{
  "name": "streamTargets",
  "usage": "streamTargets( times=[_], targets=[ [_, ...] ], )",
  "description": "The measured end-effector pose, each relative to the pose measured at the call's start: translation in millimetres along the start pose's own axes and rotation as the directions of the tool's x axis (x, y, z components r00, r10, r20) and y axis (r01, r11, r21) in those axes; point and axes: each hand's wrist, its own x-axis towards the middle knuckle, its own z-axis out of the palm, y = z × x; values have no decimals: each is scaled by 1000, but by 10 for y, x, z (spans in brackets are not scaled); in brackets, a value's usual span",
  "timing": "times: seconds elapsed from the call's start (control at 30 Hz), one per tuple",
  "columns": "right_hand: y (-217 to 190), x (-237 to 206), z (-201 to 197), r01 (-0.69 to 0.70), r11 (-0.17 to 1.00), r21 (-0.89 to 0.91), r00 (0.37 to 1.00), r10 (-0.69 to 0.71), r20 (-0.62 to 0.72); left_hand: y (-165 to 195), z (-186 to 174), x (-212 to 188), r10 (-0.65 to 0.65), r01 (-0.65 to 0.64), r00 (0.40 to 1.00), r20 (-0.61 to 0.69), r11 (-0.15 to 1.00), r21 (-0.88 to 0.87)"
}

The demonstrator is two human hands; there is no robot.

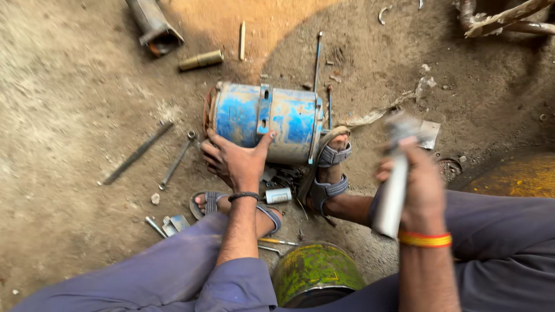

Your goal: The person sits on the ground and works on an old blue electric motor, holding the motor steady with one hand while striking and prying at its end with a hammer and pulling loose bolts and parts by hand. They reposition the motor repeatedly and use a wrench on its fasteners as scattered tools lie around them on the floor.

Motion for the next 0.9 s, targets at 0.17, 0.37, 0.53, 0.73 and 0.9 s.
streamTargets(
  times=[0.17,0.37,0.53,0.73,0.9],
  targets=[
    [74,-27,638,224,973,59,946,-202,-254,-9,-12,33,-26,26,1000,0,1000,2],
    [491,-19,855,-426,900,-94,888,436,144,41,-61,52,-48,48,999,23,999,12],
    [-83,-221,722,-25,967,-252,994,-1,-105,36,-37,50,-37,36,999,35,999,20],
    [-257,-94,791,478,877,-35,822,-462,-332,-21,18,52,-56,56,998,38,998,15],
    [479,260,713,-292,932,-217,942,319,103,9,0,29,-55,55,998,18,998,-18]
  ],
)
